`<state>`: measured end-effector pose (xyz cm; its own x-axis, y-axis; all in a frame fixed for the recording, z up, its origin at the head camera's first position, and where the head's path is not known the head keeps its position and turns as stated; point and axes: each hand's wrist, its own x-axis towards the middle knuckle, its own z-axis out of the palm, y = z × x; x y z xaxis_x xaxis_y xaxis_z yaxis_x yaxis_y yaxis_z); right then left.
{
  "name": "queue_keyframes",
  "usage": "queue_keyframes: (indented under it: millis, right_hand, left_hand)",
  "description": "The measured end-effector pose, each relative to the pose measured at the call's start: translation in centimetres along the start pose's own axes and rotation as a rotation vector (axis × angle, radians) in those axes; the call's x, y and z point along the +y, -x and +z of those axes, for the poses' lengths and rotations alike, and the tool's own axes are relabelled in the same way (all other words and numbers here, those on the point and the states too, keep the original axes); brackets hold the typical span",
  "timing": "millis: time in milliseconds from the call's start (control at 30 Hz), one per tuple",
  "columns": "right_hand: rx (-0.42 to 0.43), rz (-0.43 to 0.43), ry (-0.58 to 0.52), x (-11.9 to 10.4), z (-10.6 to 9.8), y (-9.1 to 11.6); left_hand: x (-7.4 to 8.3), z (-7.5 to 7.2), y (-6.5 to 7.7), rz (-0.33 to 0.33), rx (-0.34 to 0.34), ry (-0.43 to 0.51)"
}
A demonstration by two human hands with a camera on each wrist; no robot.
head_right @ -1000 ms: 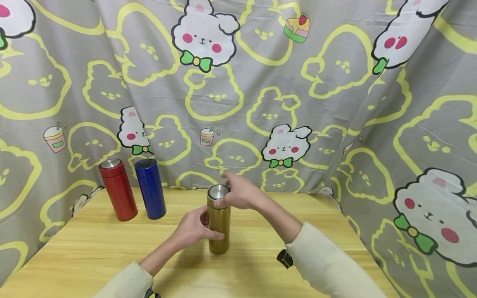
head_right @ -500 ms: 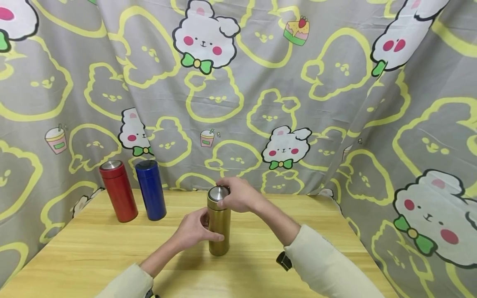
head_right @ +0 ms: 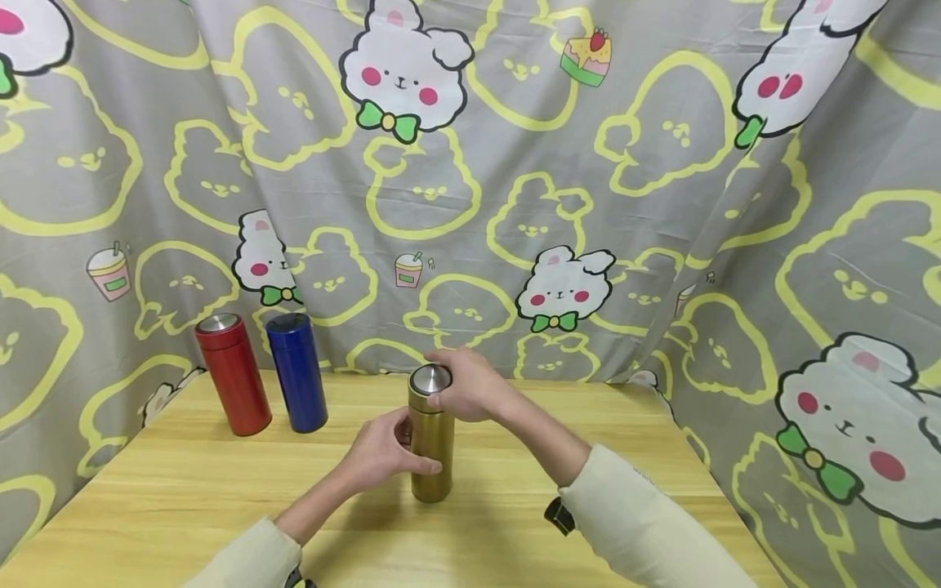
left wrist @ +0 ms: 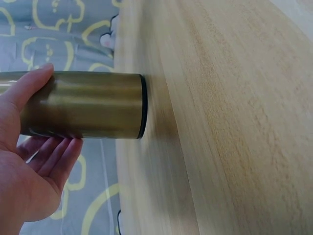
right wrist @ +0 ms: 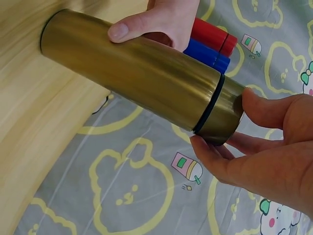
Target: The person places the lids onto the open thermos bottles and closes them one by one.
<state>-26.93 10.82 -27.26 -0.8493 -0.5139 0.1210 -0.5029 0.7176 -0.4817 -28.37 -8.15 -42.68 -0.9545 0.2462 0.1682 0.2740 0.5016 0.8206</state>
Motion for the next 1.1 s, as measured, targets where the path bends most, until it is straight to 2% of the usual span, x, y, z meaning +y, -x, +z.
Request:
queue_keyframes:
  millis: [133, 367, 567, 800, 967, 1100]
  right_hand:
    - [0.034, -0.007, 0.023, 0.0, 0.3, -0.1]
    - [0.12, 0.092, -0.002, 0.1, 0.8, -0.1]
    - [0.13, 0.108, -0.024, 0.3, 0.9, -0.1]
    - [0.069, 0.117, 0.0, 0.1, 0.4, -0.2]
    - [-0.01, 0.127, -0.076, -0.2, -0.3, -0.3]
    - [-0.044, 0.086, -0.103, -0.3, -0.6, -0.3]
  left_hand:
    - [0.0, -0.1, 0.0, 0.003, 0.0, 0.003]
    - [0.1, -0.1, 0.1, 0.007, 0.012, -0.012]
    - [0.1, -0.1, 0.1, 0.008, 0.004, -0.009]
    - [0.0, -0.1, 0.1, 0.009, -0.001, -0.012]
    - [0.0, -0.1, 0.0, 0.005, -0.004, -0.009]
    - [0.1, -0.2, 0.0, 0.004, -0.012, 0.001]
